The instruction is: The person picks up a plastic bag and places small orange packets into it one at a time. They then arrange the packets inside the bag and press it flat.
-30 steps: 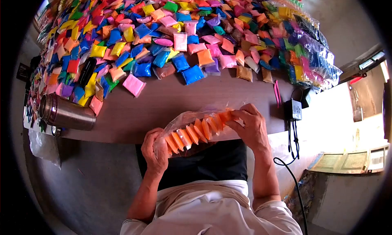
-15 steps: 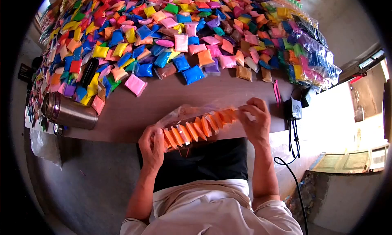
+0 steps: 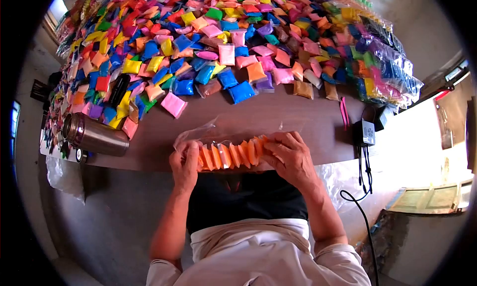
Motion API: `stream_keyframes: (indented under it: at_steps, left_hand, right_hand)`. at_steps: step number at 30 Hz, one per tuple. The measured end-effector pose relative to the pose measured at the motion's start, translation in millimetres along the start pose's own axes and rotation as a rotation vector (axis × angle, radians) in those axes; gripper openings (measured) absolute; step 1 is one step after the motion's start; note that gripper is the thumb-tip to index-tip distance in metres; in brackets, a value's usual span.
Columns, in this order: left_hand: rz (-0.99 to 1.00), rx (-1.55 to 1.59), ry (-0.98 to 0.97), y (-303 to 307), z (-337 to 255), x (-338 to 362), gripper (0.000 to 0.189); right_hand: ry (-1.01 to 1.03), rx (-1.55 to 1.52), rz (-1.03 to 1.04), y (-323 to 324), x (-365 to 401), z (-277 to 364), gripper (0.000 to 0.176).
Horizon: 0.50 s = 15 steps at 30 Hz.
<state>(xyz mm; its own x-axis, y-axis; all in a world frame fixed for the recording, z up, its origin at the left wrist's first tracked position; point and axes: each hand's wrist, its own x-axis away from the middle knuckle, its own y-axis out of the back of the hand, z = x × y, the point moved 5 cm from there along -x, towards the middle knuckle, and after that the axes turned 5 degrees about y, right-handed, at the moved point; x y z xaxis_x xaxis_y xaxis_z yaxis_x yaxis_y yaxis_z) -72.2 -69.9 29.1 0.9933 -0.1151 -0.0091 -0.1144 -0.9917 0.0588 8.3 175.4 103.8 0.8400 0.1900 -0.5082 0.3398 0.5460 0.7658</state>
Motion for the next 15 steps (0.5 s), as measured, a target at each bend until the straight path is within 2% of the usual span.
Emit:
stream_keyframes:
  at_steps: [4, 5, 7, 8, 13, 15]
  left_hand:
    - [-0.076, -0.042, -0.153, -2.4, 0.1, 0.9, 0.026]
    - [-0.079, -0.043, -0.157, -2.8, -2.2, 1.9, 0.026]
    - [-0.035, 0.007, -0.037, -3.2, -2.2, 5.2, 0.026]
    - [-0.033, 0.008, -0.06, -4.9, -6.7, 5.6, 0.027]
    - [-0.064, -0.048, -0.086, -4.2, -5.4, 5.4, 0.027]
    - [-0.053, -0.07, -0.125, -3.8, -5.0, 5.2, 0.026]
  right_hand:
    - [-0.012, -0.035, 0.004, -3.4, 3.8, -6.6, 0.019]
    - [-0.008, -0.035, 0.002, -0.4, 3.3, -6.2, 0.019]
    - [-0.058, -0.045, 0.076, 2.7, 1.5, -3.9, 0.027]
    - [-0.056, -0.049, 0.075, 6.1, -1.3, 1.0, 0.027]
    - [0.035, -0.074, 0.151, 4.7, -13.5, 21.9, 0.058]
    - [0.036, -0.085, 0.174, -5.1, -12.8, 21.8, 0.062]
